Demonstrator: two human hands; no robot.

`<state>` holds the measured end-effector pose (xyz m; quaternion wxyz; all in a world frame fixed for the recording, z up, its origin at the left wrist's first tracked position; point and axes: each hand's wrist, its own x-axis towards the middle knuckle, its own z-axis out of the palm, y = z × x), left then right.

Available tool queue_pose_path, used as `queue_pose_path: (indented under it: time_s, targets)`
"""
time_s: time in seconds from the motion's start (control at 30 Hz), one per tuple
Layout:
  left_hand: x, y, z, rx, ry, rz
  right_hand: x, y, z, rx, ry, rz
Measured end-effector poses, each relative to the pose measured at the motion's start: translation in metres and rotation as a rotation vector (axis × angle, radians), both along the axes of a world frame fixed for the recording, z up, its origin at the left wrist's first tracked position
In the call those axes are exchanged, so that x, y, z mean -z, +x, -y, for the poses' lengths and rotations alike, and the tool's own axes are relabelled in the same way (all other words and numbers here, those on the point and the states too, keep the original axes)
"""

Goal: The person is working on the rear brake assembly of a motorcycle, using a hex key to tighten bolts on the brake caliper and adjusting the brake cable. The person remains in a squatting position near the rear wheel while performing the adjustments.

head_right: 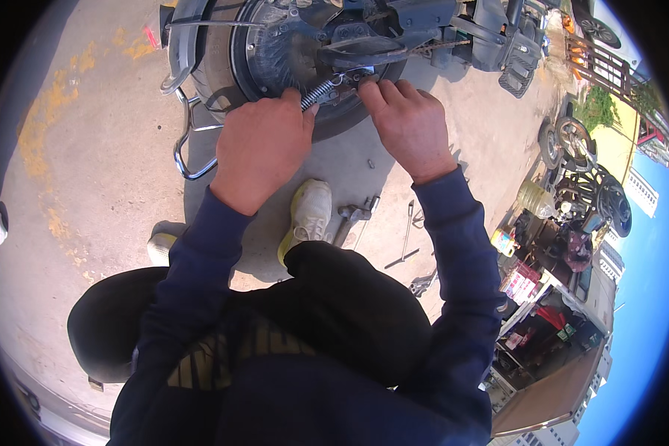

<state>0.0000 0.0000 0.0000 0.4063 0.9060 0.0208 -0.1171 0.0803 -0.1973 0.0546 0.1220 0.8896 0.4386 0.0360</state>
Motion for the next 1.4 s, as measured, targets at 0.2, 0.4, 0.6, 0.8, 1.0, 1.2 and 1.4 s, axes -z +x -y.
queue_pose_path:
  time_s: [0.2,0.4,0.6,0.8,1.0,1.2,1.4]
  targets:
    - [0.008,0.001,0.001,-0.034,-0.025,0.047,0.005,-0.002,-0.009,0.037,-0.048,0.001]
    - [0.012,-0.003,0.004,-0.037,0.000,0.096,0.012,-0.013,-0.013,0.190,0.022,-0.057]
    - [0.009,-0.003,0.006,-0.086,-0.068,0.082,0.015,-0.013,0.021,0.489,0.240,-0.386]
    - [0.003,-0.005,0.007,-0.110,0.043,0.090,0.009,0.013,0.028,0.175,0.018,-0.281]
    - [0.002,-0.001,0.006,-0.064,-0.043,0.006,0.025,-0.017,0.026,0.531,0.256,-0.338]
    - [0.005,0.003,-0.002,-0.081,-0.222,0.005,0.022,0.007,0.043,0.525,0.307,-0.633]
    - [0.002,0.003,0.005,-0.095,-0.108,0.023,0.038,0.016,0.055,0.413,0.409,-0.554]
